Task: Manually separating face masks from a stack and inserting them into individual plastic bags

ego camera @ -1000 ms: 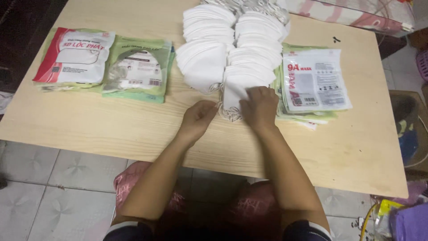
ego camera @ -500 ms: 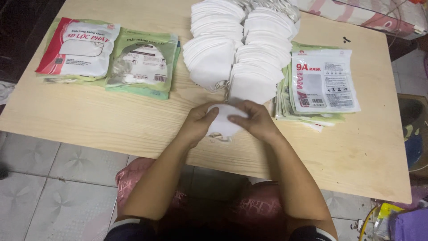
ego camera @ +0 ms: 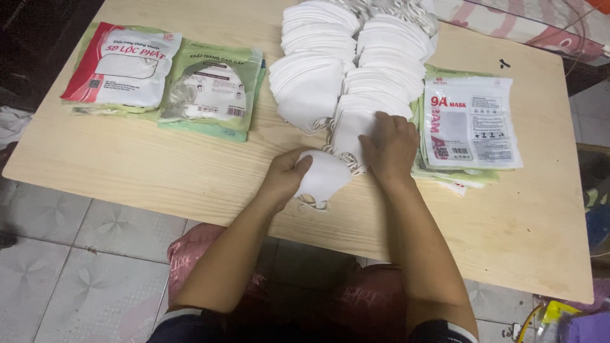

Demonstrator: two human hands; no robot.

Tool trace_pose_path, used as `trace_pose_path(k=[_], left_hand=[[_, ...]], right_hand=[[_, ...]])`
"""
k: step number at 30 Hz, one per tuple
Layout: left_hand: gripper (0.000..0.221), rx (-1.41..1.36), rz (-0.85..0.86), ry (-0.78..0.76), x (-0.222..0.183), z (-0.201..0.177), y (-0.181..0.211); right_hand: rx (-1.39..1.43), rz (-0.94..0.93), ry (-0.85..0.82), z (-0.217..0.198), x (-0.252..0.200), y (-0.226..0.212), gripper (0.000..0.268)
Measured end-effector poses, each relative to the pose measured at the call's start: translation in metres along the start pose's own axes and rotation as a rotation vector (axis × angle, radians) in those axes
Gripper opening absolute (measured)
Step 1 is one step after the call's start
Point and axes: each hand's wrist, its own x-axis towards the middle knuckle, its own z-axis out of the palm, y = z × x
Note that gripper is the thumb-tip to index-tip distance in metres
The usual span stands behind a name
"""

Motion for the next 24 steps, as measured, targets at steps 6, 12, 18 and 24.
trace_pose_path(k=[6, 12, 18, 24], left_hand=[[0.033, -0.005, 0.027, 0.122, -0.013, 0.006, 0.022], [0.035, 0.038, 0.044, 0.121, -0.014, 0.006, 0.026], [0.035, 0.040, 0.042, 0.147, -0.025, 0.010, 0.037], [0.037, 0.025, 0.039, 0.115, -0.011, 0.005, 0.020]], right_hand=[[-0.237, -0.270, 0.244, 0.020, -0.008, 0.021, 0.024], [-0.037, -0.206, 0.244, 0.038, -0.007, 0.028, 0.018], [-0.145, -0.253, 0.207, 0.034, -0.005, 0.018, 0.034], [0.023, 0.019, -0.007, 0.023, 0.002, 0.003, 0.047]])
